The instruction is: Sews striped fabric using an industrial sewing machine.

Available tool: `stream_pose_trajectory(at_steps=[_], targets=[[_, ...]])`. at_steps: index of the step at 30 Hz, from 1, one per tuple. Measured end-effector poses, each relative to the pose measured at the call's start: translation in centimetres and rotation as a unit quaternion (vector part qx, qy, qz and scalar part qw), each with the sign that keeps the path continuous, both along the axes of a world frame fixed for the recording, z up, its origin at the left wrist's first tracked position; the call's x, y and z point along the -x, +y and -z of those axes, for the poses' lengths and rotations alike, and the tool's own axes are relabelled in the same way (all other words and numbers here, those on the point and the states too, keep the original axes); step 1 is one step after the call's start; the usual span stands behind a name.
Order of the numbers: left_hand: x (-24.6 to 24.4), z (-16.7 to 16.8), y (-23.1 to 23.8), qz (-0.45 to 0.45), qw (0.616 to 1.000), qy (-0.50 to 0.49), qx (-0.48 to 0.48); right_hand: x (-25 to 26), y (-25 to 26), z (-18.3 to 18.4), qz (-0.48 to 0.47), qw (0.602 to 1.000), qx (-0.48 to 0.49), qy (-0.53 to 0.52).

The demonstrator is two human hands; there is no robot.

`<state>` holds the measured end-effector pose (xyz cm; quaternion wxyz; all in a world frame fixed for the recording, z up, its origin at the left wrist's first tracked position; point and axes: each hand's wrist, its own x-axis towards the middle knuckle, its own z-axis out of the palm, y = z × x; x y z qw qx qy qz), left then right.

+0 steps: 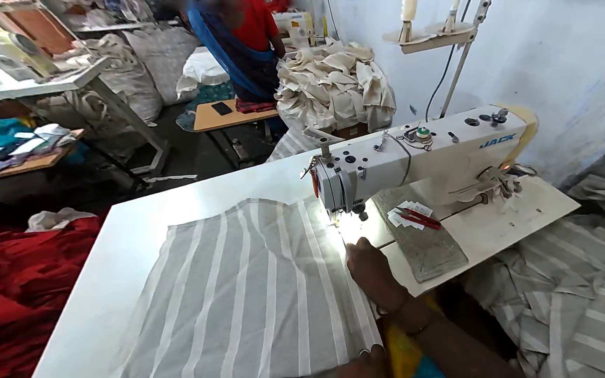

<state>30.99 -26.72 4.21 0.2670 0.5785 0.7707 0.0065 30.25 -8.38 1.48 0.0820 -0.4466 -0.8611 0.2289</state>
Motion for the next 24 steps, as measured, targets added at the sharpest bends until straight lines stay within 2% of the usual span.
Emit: stream_pose_trajectory(at_steps=[7,8,12,19,22,24], targets=[[2.4,-0.1,3.7,-0.045,0.997,0.01,-0.064,-3.3,-2.5,-0.5,-0.028,0.997,0.065,-0.01],[2.9,0.2,4.2,-0.044,0.996,0.019,-0.077,-3.4,-2.2,-0.6,-0.026,0.997,0.068,-0.007],[5.7,0.2,7.2,-0.039,0.999,-0.026,-0.017,-2.4,-0.5,-0.1,-0.018,0.998,0.062,0.008],[8.2,1.3,10.4,-0.064,0.993,-0.019,-0.096,0.2,3.2,0.1,-0.053,0.998,0.008,0.04],[7.8,1.4,7.6,-0.041,0.979,-0.123,-0.159,0.2,3.2,-0.5,-0.025,0.995,0.085,0.055],[7.4,1.3,3.0,-0.033,0.955,-0.173,-0.24,-1.5,1.8,-0.1,0.006,0.963,0.227,0.145]])
